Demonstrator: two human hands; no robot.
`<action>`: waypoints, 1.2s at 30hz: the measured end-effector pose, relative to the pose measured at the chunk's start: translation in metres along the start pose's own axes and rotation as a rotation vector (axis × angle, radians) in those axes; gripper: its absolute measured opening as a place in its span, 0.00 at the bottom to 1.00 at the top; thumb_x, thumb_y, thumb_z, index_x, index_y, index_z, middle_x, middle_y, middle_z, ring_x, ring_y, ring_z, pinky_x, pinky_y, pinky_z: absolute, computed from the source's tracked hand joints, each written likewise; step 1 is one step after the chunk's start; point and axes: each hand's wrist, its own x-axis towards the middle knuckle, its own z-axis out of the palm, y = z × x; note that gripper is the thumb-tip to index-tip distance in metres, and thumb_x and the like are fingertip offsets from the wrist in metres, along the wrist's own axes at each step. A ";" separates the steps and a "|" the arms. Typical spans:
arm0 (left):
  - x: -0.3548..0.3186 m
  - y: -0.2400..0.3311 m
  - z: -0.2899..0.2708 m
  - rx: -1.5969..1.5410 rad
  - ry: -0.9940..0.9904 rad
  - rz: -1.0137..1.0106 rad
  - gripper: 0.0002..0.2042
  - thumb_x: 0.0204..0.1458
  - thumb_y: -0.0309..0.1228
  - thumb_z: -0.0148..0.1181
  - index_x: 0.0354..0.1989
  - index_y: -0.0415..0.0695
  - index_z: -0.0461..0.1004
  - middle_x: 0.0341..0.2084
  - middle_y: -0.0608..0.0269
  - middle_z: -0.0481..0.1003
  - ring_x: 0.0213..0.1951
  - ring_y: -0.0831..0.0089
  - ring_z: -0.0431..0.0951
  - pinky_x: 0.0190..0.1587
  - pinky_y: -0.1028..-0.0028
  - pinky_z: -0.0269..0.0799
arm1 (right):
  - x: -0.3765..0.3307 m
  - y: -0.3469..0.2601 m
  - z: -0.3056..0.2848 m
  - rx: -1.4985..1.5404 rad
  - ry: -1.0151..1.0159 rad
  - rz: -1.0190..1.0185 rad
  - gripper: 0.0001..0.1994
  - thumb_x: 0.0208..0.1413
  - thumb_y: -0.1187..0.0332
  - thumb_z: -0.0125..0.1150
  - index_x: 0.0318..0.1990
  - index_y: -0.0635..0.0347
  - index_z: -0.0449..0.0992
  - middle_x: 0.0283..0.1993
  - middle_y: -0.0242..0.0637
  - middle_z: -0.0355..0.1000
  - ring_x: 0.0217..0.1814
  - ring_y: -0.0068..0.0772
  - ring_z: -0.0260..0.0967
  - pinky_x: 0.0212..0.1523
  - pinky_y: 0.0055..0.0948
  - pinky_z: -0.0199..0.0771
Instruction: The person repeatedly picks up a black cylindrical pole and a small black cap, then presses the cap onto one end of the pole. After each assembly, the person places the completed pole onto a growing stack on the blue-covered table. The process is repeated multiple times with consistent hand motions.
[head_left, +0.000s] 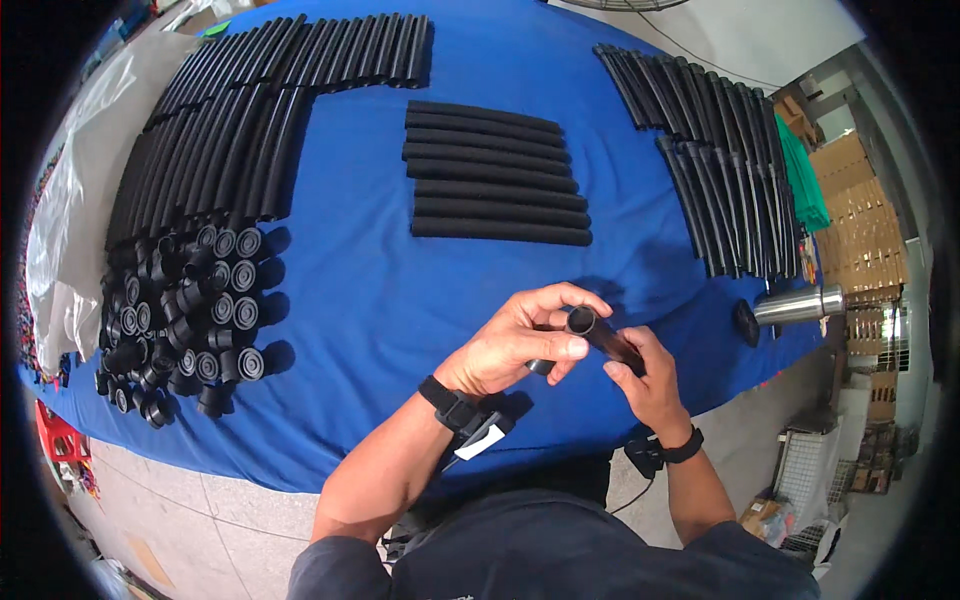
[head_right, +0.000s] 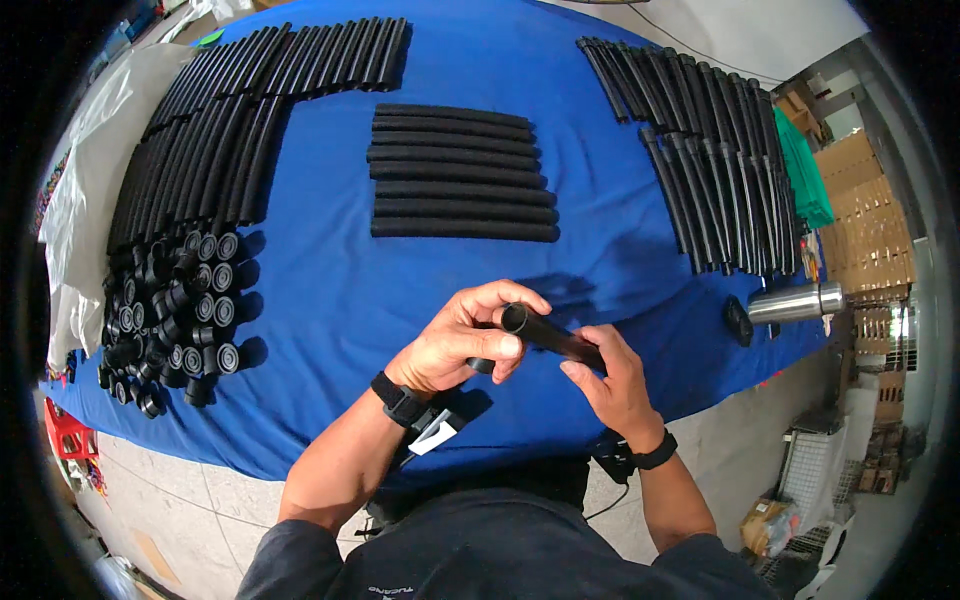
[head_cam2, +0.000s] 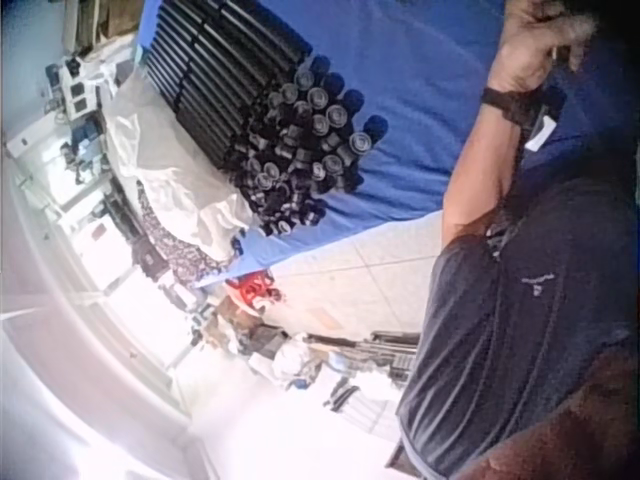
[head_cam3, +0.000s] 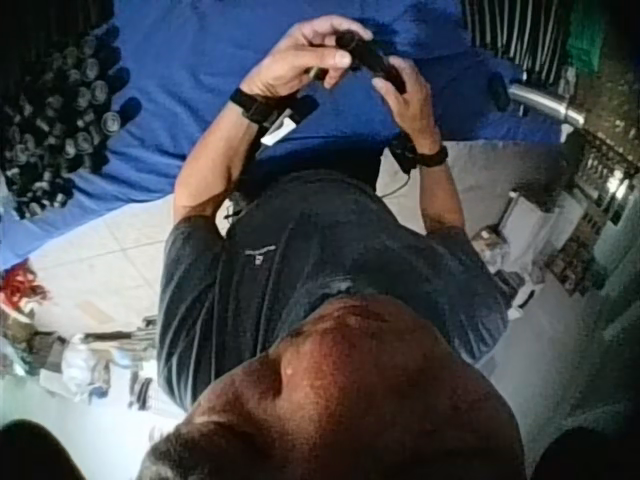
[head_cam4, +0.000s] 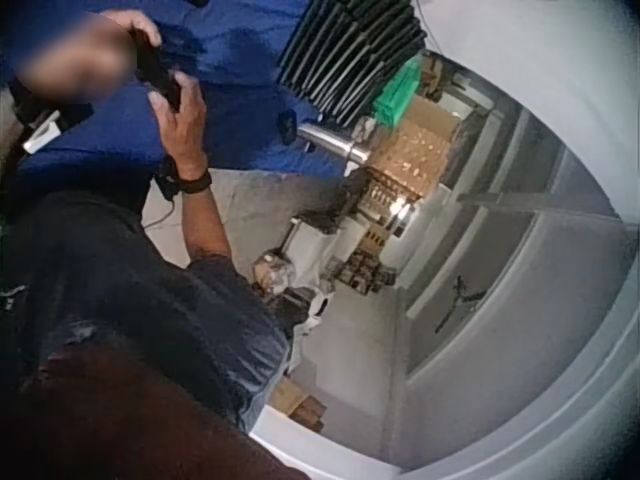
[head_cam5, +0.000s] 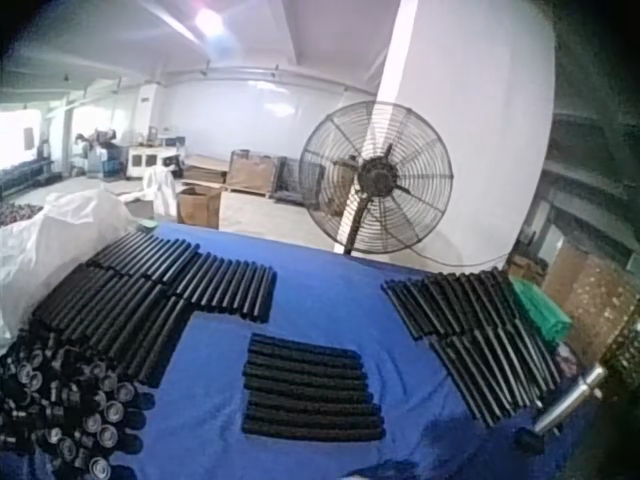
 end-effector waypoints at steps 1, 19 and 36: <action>0.001 -0.001 -0.001 -0.011 0.004 0.028 0.23 0.58 0.30 0.65 0.61 0.39 0.70 0.28 0.61 0.76 0.29 0.72 0.78 0.33 0.73 0.74 | -0.004 0.003 -0.001 0.116 -0.031 0.101 0.17 0.59 0.71 0.68 0.52 0.64 0.71 0.37 0.35 0.74 0.38 0.27 0.74 0.42 0.28 0.74; 0.008 -0.012 -0.015 -0.476 0.095 0.126 0.17 0.72 0.44 0.46 0.49 0.43 0.72 0.45 0.48 0.75 0.30 0.63 0.78 0.20 0.78 0.72 | -0.032 -0.007 -0.017 0.777 -0.251 0.887 0.16 0.64 0.72 0.61 0.54 0.65 0.65 0.37 0.37 0.72 0.30 0.21 0.73 0.24 0.25 0.79; 0.006 0.002 -0.021 -0.306 0.470 0.287 0.25 0.64 0.60 0.50 0.44 0.48 0.77 0.34 0.64 0.72 0.30 0.73 0.68 0.28 0.75 0.64 | -0.039 -0.029 -0.018 0.829 -0.295 0.721 0.17 0.73 0.63 0.47 0.62 0.65 0.65 0.30 0.35 0.72 0.20 0.21 0.68 0.21 0.22 0.70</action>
